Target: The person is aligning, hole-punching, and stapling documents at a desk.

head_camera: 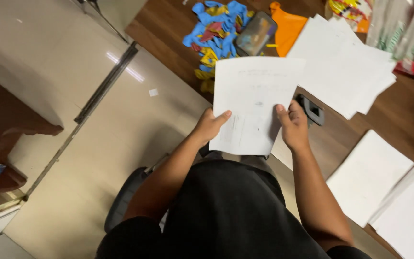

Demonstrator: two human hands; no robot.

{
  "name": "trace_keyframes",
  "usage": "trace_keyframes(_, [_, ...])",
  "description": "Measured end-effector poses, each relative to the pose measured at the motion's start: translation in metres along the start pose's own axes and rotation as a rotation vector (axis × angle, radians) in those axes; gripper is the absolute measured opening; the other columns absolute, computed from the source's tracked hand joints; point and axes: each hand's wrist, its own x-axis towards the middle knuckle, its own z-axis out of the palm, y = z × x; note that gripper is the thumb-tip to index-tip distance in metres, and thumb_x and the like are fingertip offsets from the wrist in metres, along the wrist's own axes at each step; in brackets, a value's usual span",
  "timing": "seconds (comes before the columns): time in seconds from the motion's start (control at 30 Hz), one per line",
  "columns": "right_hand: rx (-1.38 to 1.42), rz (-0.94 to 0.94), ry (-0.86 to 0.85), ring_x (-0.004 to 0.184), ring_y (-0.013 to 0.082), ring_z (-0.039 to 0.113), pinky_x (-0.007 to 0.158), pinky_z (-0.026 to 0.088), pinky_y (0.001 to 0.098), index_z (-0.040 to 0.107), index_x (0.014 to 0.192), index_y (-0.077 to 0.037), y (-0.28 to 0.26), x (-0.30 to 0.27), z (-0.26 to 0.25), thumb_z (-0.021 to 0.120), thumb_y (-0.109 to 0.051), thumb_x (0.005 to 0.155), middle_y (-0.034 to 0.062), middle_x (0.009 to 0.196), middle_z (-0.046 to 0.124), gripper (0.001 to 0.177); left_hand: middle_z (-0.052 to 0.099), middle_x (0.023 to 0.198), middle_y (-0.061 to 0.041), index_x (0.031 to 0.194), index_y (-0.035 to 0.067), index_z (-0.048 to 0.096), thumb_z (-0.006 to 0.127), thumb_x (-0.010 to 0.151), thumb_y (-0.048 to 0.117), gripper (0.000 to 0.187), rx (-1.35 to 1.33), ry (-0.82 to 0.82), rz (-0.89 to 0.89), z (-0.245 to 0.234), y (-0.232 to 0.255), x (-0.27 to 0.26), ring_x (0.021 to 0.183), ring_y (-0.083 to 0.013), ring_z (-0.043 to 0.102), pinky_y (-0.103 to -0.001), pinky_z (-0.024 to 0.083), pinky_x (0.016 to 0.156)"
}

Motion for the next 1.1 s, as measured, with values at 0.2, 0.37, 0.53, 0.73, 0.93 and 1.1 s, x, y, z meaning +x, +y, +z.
trace_keyframes(0.2, [-0.009, -0.491, 0.036, 0.125, 0.0165, 0.054, 0.110, 0.043, 0.0312, 0.038, 0.149, 0.003, -0.070, 0.048, 0.064, 0.051, -0.022, 0.117, 0.0079, 0.135, 0.059, 0.044, 0.075, 0.111, -0.016, 0.126, -0.007, 0.066, 0.065, 0.098, 0.027, 0.044, 0.114, -0.086, -0.084, -0.045, -0.020, 0.012, 0.097, -0.0215, 0.072, -0.037, 0.058, 0.084])
trace_keyframes(0.37, [-0.137, -0.410, -0.041, 0.117, 0.0152, 0.056, 0.105, 0.045, 0.0300, 0.047, 0.143, 0.002, -0.072, 0.097, 0.091, 0.049, -0.021, 0.114, 0.0080, 0.125, 0.062, 0.036, 0.074, 0.113, -0.014, 0.127, -0.006, 0.064, 0.070, 0.093, 0.029, 0.049, 0.062, -0.072, 0.077, -0.082, 0.022, 0.042, 0.101, -0.0203, 0.070, -0.037, 0.057, 0.087])
trace_keyframes(0.53, [-0.091, -0.381, -0.117, 0.113, 0.0130, 0.057, 0.102, 0.045, 0.0284, 0.053, 0.139, 0.000, -0.088, 0.155, 0.131, 0.051, -0.022, 0.113, 0.0076, 0.122, 0.065, 0.033, 0.075, 0.107, -0.012, 0.122, -0.003, 0.068, 0.069, 0.096, 0.036, 0.047, -0.037, 0.160, 0.144, -0.119, 0.119, 0.078, 0.096, -0.0183, 0.071, -0.035, 0.058, 0.084])
trace_keyframes(0.73, [0.036, -0.291, -0.169, 0.108, 0.0099, 0.058, 0.095, 0.047, 0.0256, 0.054, 0.133, 0.000, -0.114, 0.203, 0.164, 0.056, -0.019, 0.110, 0.0059, 0.119, 0.065, 0.030, 0.076, 0.104, -0.011, 0.119, -0.002, 0.068, 0.061, 0.101, 0.037, 0.043, 0.120, 0.330, 0.233, -0.154, 0.143, 0.119, 0.095, -0.0172, 0.069, -0.033, 0.055, 0.085])
trace_keyframes(0.93, [0.087, -0.265, -0.132, 0.101, 0.0082, 0.058, 0.090, 0.048, 0.0242, 0.059, 0.127, 0.001, -0.121, 0.248, 0.189, 0.063, -0.016, 0.106, 0.0031, 0.113, 0.068, 0.027, 0.076, 0.105, -0.011, 0.119, -0.002, 0.068, 0.060, 0.103, 0.035, 0.042, 0.115, 0.367, 0.174, -0.196, 0.152, 0.161, 0.095, -0.0175, 0.070, -0.033, 0.054, 0.087])
trace_keyframes(1.1, [0.130, 0.060, -0.088, 0.087, 0.0080, 0.062, 0.081, 0.051, 0.0247, 0.069, 0.113, 0.001, -0.098, 0.278, 0.228, 0.067, -0.019, 0.102, 0.0024, 0.100, 0.073, 0.022, 0.074, 0.110, -0.013, 0.123, -0.006, 0.066, 0.065, 0.101, 0.032, 0.044, -0.094, 0.208, 0.190, -0.253, 0.152, 0.201, 0.099, -0.0186, 0.069, -0.033, 0.056, 0.087])
